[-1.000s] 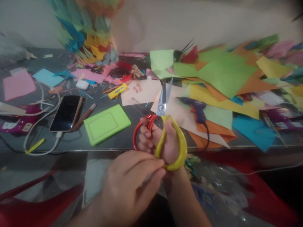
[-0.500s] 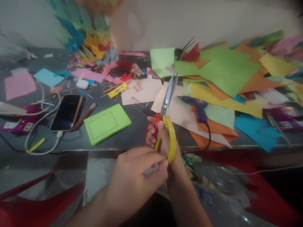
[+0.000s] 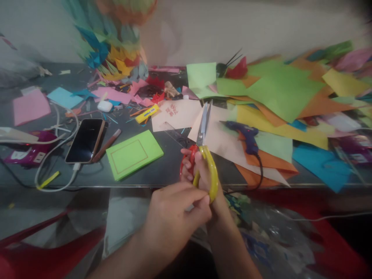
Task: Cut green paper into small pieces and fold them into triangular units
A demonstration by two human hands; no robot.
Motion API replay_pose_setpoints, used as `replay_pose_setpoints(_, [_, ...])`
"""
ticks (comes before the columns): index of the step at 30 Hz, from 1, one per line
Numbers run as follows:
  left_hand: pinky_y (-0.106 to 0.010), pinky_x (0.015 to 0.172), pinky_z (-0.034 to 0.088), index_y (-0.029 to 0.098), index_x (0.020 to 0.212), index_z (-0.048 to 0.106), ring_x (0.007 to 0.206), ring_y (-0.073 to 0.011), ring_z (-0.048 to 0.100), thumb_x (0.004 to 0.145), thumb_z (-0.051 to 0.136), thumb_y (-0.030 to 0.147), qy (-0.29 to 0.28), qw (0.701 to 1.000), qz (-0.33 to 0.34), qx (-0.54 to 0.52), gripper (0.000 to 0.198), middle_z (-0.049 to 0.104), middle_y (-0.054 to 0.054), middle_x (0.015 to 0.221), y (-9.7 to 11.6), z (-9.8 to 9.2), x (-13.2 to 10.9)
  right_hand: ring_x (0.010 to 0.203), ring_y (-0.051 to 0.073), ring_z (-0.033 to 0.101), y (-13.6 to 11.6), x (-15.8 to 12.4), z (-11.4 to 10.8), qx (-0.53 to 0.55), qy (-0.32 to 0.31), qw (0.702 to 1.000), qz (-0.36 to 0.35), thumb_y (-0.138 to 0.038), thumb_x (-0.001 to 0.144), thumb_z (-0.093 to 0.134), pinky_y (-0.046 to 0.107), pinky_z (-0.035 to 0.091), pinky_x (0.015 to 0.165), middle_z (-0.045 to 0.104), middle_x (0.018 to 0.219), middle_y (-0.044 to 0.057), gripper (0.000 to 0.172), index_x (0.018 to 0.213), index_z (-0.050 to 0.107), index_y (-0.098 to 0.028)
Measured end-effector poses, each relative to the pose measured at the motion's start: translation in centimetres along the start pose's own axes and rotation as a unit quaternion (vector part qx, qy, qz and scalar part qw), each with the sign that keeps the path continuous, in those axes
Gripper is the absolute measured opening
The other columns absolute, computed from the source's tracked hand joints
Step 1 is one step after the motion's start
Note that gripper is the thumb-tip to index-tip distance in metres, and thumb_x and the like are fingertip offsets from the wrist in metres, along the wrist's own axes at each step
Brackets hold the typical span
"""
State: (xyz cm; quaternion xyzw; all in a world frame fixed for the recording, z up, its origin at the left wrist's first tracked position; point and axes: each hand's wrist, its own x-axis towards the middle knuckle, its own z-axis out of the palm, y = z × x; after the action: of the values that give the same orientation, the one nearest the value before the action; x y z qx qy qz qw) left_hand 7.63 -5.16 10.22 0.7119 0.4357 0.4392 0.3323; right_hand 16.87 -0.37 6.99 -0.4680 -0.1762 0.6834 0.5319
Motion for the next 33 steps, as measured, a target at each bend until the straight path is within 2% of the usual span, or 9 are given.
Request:
replay_pose_setpoints(5, [-0.017,0.054,0.043,0.012,0.068,0.068,0.056,-0.0078,0.054,0.077,0.054,0.007,-0.006,0.999,-0.016,-0.027,0.017,0.064,-0.001,0.064,-0.1,0.2,0.3,0.038,0.003,0.031,-0.2,0.1,-0.7,0.004,-0.047,0.999,0.011,-0.062,0.048,0.074,0.020,0.024,0.036,0.041,0.057,-0.008,0.057,0.088,0.061,-0.023])
replay_pose_setpoints(12, [-0.016,0.061,0.048,0.014,0.077,0.069,0.061,-0.0075,0.060,0.075,0.060,0.008,-0.019,0.999,-0.025,-0.042,0.011,0.068,0.001,0.068,-0.2,-0.3,0.0,0.037,0.001,0.024,-0.2,-0.3,0.3,0.001,0.017,0.999,-0.031,-0.064,0.045,0.073,0.018,0.015,0.033,0.039,0.056,-0.009,0.060,0.085,0.061,-0.020])
replay_pose_setpoints(17, [-0.017,0.056,0.048,0.013,0.075,0.067,0.059,-0.0089,0.061,0.079,0.057,0.010,0.002,0.997,0.042,0.072,0.011,0.069,0.000,0.070,0.1,-0.3,-0.2,0.039,0.002,0.023,0.0,-0.2,0.0,-0.017,0.027,0.996,-0.080,-0.062,0.051,0.072,0.019,0.016,0.034,0.038,0.058,-0.009,0.054,0.085,0.060,-0.022])
replay_pose_setpoints(22, [-0.022,0.050,0.046,0.014,0.071,0.065,0.055,-0.0111,0.061,0.082,0.051,0.011,0.012,0.972,0.114,0.204,0.019,0.068,-0.001,0.069,0.0,0.0,-0.3,0.042,0.004,0.025,0.0,-0.6,-0.6,-0.054,0.008,0.994,-0.098,-0.057,0.065,0.067,0.019,0.019,0.036,0.033,0.056,-0.009,0.041,0.088,0.059,-0.024])
replay_pose_setpoints(25, [-0.024,0.047,0.043,0.015,0.070,0.064,0.053,-0.0116,0.059,0.083,0.049,0.013,0.002,0.956,0.134,0.263,0.020,0.065,0.000,0.065,-0.2,0.0,-0.2,0.042,0.005,0.025,0.1,-0.4,-0.9,-0.071,0.013,0.993,-0.097,-0.056,0.067,0.066,0.019,0.019,0.037,0.032,0.055,-0.008,0.038,0.086,0.059,-0.024])
replay_pose_setpoints(29, [-0.025,0.048,0.042,0.015,0.067,0.062,0.051,-0.0126,0.057,0.081,0.050,0.013,-0.006,0.942,0.154,0.298,0.019,0.061,0.001,0.059,-0.1,-0.2,0.3,0.042,0.006,0.025,0.2,-0.1,-1.0,-0.065,0.028,0.992,-0.103,-0.054,0.066,0.067,0.022,0.018,0.036,0.035,0.055,-0.007,0.034,0.083,0.060,-0.025])
replay_pose_setpoints(33, [-0.024,0.050,0.044,0.015,0.063,0.060,0.053,-0.0130,0.057,0.079,0.051,0.011,0.000,0.943,0.156,0.295,0.019,0.059,0.000,0.058,0.0,-0.4,0.6,0.044,0.007,0.027,0.0,-0.4,-0.5,-0.043,0.032,0.993,-0.103,-0.049,0.071,0.066,0.024,0.020,0.038,0.036,0.056,-0.006,0.026,0.083,0.063,-0.026])
